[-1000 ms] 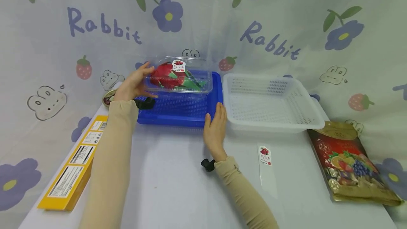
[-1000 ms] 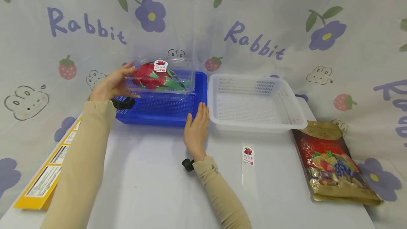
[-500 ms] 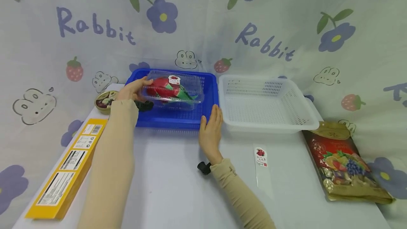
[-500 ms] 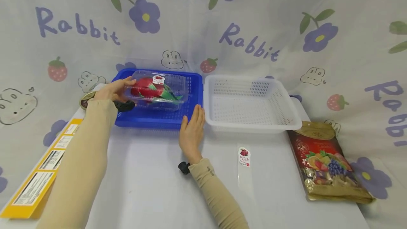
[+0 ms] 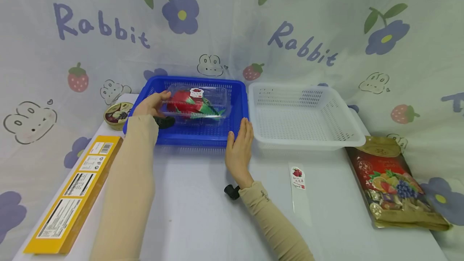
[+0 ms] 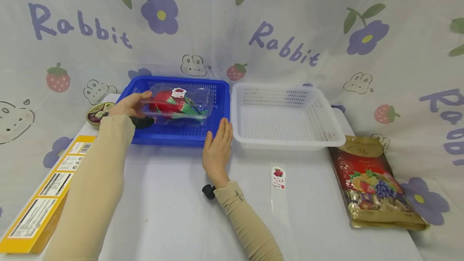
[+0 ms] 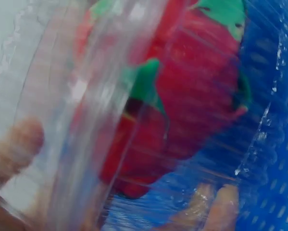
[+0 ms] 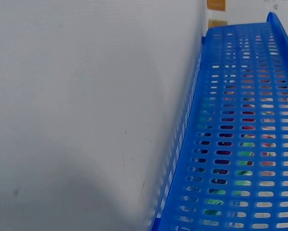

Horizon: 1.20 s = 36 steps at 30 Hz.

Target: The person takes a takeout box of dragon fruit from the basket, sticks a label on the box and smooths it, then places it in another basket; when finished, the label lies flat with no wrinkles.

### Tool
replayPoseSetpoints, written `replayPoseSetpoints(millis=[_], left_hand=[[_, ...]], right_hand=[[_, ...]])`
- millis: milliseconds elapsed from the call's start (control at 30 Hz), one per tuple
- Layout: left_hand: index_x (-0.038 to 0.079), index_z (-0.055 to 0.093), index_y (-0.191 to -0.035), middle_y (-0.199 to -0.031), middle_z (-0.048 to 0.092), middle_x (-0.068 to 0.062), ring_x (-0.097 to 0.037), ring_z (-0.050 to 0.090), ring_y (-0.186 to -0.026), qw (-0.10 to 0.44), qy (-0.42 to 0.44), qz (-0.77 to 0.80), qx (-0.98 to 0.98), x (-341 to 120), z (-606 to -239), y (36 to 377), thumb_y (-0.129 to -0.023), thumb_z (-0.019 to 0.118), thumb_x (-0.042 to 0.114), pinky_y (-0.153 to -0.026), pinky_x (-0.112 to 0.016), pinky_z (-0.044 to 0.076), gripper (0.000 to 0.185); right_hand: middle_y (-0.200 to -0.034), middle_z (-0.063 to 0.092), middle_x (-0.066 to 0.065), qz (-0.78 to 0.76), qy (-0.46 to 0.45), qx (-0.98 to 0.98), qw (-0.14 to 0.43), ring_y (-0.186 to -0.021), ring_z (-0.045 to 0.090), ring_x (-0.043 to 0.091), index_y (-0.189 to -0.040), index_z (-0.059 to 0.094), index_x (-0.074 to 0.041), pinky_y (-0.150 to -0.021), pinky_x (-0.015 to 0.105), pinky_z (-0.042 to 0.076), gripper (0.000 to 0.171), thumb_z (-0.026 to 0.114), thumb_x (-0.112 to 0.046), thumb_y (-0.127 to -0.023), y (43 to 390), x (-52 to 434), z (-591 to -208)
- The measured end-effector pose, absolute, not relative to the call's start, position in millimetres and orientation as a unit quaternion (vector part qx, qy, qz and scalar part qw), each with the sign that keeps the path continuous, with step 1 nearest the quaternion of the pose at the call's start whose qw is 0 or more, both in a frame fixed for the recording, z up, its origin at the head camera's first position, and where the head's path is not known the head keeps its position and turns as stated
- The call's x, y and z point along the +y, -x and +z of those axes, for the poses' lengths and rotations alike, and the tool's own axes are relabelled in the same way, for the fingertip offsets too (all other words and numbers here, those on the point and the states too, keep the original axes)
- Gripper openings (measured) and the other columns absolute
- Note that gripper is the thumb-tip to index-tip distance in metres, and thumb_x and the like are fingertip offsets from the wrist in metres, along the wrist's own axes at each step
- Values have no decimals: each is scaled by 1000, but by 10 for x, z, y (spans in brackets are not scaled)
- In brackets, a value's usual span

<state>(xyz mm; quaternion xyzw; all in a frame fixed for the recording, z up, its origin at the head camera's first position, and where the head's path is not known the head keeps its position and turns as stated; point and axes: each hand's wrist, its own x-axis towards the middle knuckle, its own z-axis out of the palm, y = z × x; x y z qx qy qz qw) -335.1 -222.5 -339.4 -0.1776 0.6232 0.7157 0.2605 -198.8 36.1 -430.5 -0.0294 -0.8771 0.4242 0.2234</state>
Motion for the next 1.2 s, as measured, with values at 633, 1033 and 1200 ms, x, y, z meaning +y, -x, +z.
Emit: replayPoseSetpoints(millis=[633,1033,1200], left_hand=[[22,13,-156,-163,13,-12,-36,16,-149,232,192,562,771,-2244,-3635,3401,-99,51,37,-121,-51,16,71],[-7,21,-150,-156,23,-29,-45,24,-144,152,121,367,910,-2015,-3349,3260,-101,44,23,-117,-52,27,63],[-1,19,-153,-157,21,-28,-47,22,-143,122,58,331,934,-1848,-3227,3116,-100,46,32,-117,-57,24,67]], right_hand=[[-161,19,11,422,32,-884,198,-150,15,27,-155,18,-7,-113,51,35,59,39,-28,-104,2005,309,-4290],[-162,16,12,410,25,-898,158,-151,12,27,-155,17,-7,-114,51,34,60,38,-32,-105,2034,331,-4205],[-162,15,12,409,16,-906,110,-152,9,27,-153,21,-3,-114,53,32,61,43,-31,-104,2019,445,-4108]])
